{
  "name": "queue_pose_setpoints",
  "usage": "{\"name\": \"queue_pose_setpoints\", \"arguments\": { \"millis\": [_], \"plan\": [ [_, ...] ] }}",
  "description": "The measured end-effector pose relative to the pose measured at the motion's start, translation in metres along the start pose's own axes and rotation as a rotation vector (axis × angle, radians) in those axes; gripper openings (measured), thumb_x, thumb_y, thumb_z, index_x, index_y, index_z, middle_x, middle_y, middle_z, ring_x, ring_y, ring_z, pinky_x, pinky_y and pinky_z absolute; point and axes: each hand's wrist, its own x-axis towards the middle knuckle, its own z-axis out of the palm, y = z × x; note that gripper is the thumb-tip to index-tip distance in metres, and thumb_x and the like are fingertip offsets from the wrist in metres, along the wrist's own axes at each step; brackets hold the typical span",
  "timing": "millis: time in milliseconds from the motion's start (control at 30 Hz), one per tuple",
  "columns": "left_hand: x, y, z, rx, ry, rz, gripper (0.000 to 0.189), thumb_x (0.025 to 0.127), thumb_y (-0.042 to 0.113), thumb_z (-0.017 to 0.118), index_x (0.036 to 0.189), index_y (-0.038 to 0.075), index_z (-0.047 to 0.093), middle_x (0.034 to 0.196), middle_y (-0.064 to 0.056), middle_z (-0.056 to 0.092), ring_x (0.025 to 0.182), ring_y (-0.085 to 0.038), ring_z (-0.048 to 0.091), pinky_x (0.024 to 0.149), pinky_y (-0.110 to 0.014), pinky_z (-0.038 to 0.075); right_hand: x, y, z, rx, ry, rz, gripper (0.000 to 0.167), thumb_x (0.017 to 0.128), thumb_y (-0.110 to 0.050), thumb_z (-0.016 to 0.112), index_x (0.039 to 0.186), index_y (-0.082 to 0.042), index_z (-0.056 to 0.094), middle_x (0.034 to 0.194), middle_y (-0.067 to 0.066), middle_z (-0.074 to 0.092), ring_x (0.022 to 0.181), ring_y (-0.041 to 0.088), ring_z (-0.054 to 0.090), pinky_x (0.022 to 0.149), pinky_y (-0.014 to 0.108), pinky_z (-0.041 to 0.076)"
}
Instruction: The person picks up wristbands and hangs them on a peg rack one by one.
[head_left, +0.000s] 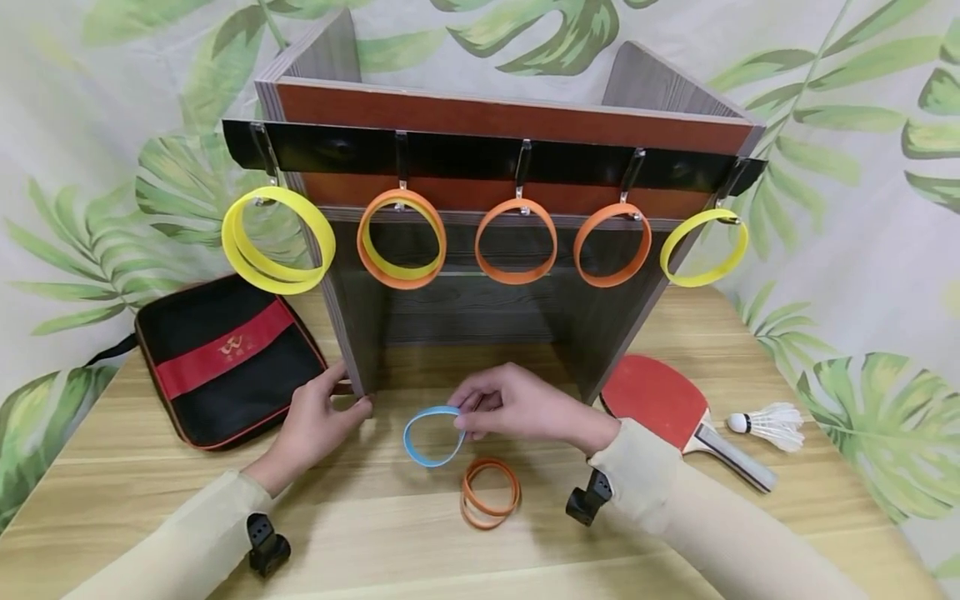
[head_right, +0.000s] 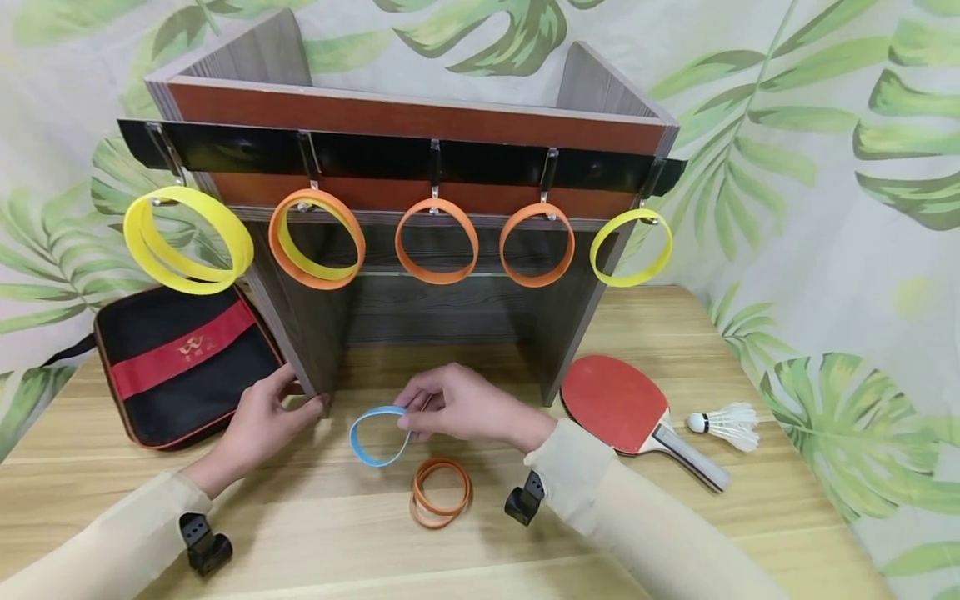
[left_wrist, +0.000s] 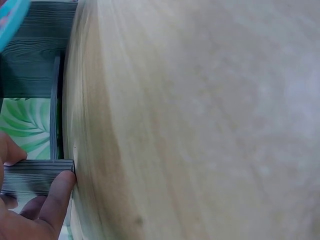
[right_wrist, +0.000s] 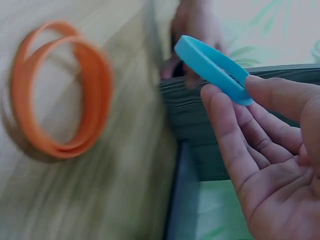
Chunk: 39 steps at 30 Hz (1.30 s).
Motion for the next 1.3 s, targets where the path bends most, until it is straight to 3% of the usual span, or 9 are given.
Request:
{"name": "queue_pose_setpoints", "arguments": {
  "millis": [167,267,367,600,900,1167,1300],
  "plan": [
    [-0.001,-0.002,-0.002,-0.009,-0.006,0.009,0.047,0.090,-0.002,0.070,0.137,-0.001,0.062,0.123,-0.025,0.074,0.110,-0.043,0.073,0.089,-0.052,0.059,-0.016,-0.023,-0.005,0.034,0.064,-0.095,0.020,0.095,-0.002,0.073,0.113,0.005,0.070,0.100,0.022,0.077,0.090,0.023,0.078,0.085,0.032,0.063],
    [-0.001,-0.003,-0.001,-0.023,-0.011,0.009,0.050,0.091,-0.002,0.070,0.139,-0.001,0.060,0.126,-0.026,0.073,0.111,-0.044,0.073,0.092,-0.058,0.057,-0.025,-0.038,-0.008,0.113,0.106,-0.146,0.020,0.094,0.002,0.073,0.112,0.008,0.068,0.100,0.026,0.075,0.089,0.010,0.076,0.086,0.033,0.063],
    [-0.001,-0.004,0.000,-0.022,-0.011,0.006,0.050,0.091,-0.001,0.071,0.139,0.000,0.060,0.125,-0.025,0.073,0.111,-0.044,0.073,0.092,-0.058,0.057,-0.034,-0.051,-0.013,0.215,0.166,-0.195,0.023,0.093,0.004,0.073,0.114,0.011,0.065,0.103,0.026,0.076,0.089,0.012,0.077,0.085,0.040,0.064],
    [-0.002,-0.004,-0.001,-0.006,0.003,0.015,0.048,0.090,0.001,0.073,0.137,0.000,0.062,0.123,-0.025,0.074,0.109,-0.042,0.074,0.087,-0.049,0.059,-0.048,-0.074,-0.022,0.326,0.337,-0.321,0.020,0.096,0.001,0.072,0.113,0.002,0.062,0.105,0.002,0.081,0.096,0.017,0.079,0.086,0.039,0.064],
    [-0.001,-0.003,-0.001,-0.025,-0.015,0.013,0.048,0.091,-0.001,0.071,0.138,-0.001,0.061,0.125,-0.026,0.073,0.111,-0.042,0.073,0.090,-0.054,0.058,-0.053,-0.092,-0.024,0.340,0.639,-0.451,0.019,0.098,0.006,0.065,0.112,-0.006,0.064,0.104,0.002,0.080,0.097,0.016,0.079,0.085,0.036,0.063],
    [0.000,-0.003,0.000,-0.026,-0.011,0.031,0.050,0.090,-0.002,0.069,0.140,-0.002,0.060,0.125,-0.026,0.073,0.108,-0.043,0.075,0.091,-0.057,0.058,-0.049,-0.102,-0.028,0.416,0.742,-0.515,0.018,0.099,-0.008,0.069,0.115,-0.005,0.061,0.100,0.002,0.081,0.096,0.016,0.079,0.086,0.035,0.063],
    [0.000,-0.003,0.000,-0.026,-0.014,0.030,0.050,0.091,-0.002,0.070,0.140,-0.002,0.060,0.125,-0.026,0.073,0.109,-0.043,0.074,0.091,-0.057,0.057,-0.047,-0.105,-0.028,0.420,0.767,-0.530,0.015,0.100,-0.003,0.066,0.114,-0.004,0.059,0.098,0.003,0.081,0.096,0.016,0.079,0.087,0.035,0.063]
  ]
}}
